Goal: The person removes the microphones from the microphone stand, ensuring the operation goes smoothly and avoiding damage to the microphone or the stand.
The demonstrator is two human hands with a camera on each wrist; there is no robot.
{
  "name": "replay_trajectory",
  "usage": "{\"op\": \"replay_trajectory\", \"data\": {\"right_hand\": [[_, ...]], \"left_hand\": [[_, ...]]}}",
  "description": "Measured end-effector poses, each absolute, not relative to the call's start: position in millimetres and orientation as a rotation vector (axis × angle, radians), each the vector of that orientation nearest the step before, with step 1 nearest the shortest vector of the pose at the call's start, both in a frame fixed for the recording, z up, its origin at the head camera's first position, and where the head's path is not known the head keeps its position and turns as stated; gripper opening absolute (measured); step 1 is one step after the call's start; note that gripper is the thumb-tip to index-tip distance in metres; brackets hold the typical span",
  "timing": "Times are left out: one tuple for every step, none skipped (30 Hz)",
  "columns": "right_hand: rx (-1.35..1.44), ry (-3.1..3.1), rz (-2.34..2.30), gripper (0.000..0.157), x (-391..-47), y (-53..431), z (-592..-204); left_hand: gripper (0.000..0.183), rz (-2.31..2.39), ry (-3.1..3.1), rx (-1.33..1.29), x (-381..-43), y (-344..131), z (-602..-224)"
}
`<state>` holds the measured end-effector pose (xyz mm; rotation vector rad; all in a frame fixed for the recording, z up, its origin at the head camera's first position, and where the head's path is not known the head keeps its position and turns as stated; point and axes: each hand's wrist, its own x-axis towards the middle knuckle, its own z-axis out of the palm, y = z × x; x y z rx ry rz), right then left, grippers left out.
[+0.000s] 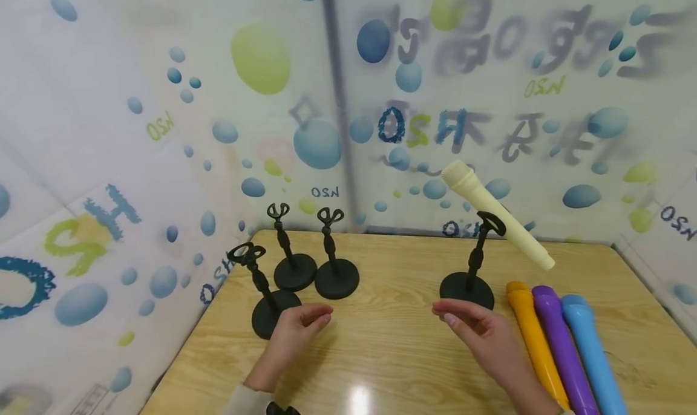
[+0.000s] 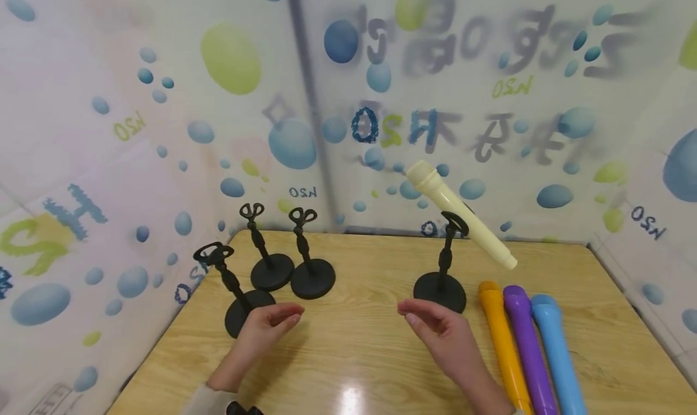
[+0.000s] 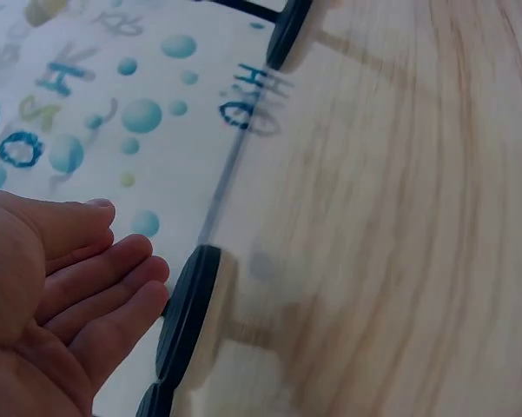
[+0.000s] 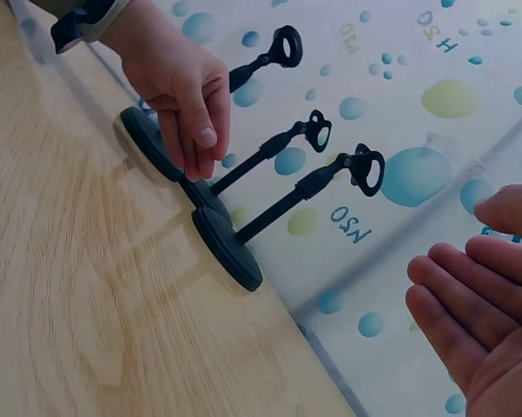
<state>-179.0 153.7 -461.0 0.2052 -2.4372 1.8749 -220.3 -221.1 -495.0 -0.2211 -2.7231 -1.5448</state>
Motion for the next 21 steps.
{"op": "replay_trajectory", "data": {"right_hand": [[0.198,-2.433,1.874,0.028,-178,156,-461],[0.198,-2.425,1.871,0.028,-177,157,-462],[0.203,-2.414,1.869,0.028,-177,159,-462],[0.209,-2.401,1.871,0.028,-176,161,-463],[0.219,-2.39,1.872,0.028,-175,162,-464],[0.225,-2.383,1.875,0.028,-175,164,-464],[0.229,-2.379,1.878,0.028,-174,165,-464],[0.229,-2.374,1.881,0.028,-173,166,-464],[0.227,-2.371,1.883,0.028,-173,167,-464],[0.225,-2.369,1.88,0.028,-172,168,-464],[0.223,-2.365,1.879,0.028,-172,169,-463],[0.221,-2.36,1.877,0.028,-171,170,-463],[0.222,-2.355,1.874,0.028,-171,171,-463],[0.225,-2.35,1.869,0.028,-170,172,-463],[0.229,-2.345,1.866,0.029,-170,173,-463],[0.234,-2.34,1.866,0.029,-169,174,-462],[0.239,-2.337,1.864,0.029,-168,174,-462],[0.242,-2.334,1.868,0.029,-167,175,-462],[0.243,-2.334,1.867,0.029,-166,176,-462],[0.242,-2.336,1.863,0.029,-166,177,-462],[0.238,-2.339,1.858,0.028,-165,177,-462]], "left_hand": [[0.023,-1.555,-2.729,-0.253,-222,-218,-496],[0.024,-1.565,-2.736,-0.286,-223,-215,-498],[0.024,-1.575,-2.743,-0.321,-224,-211,-499],[0.025,-1.588,-2.748,-0.351,-226,-208,-500],[0.026,-1.595,-2.754,-0.382,-227,-204,-501],[0.027,-1.602,-2.759,-0.408,-228,-201,-503],[0.027,-1.606,-2.762,-0.433,-229,-197,-504],[0.028,-1.608,-2.765,-0.455,-230,-193,-504],[0.029,-1.616,-2.766,-0.473,-231,-189,-505],[0.03,-1.619,-2.765,-0.49,-232,-185,-506],[0.03,-1.622,-2.763,-0.509,-233,-181,-507],[0.031,-1.628,-2.759,-0.527,-233,-177,-507],[0.032,-1.635,-2.756,-0.546,-234,-172,-507],[0.033,-1.643,-2.751,-0.567,-235,-168,-507],[0.034,-1.65,-2.746,-0.585,-236,-163,-507],[0.034,-1.654,-2.744,-0.602,-237,-158,-507],[0.035,-1.657,-2.743,-0.621,-238,-153,-507],[0.035,-1.658,-2.747,-0.634,-239,-147,-506],[0.036,-1.654,-2.754,-0.649,-239,-142,-506],[0.036,-1.651,-2.761,-0.665,-240,-136,-506],[0.037,-1.649,-2.768,-0.682,-241,-130,-505]]}}
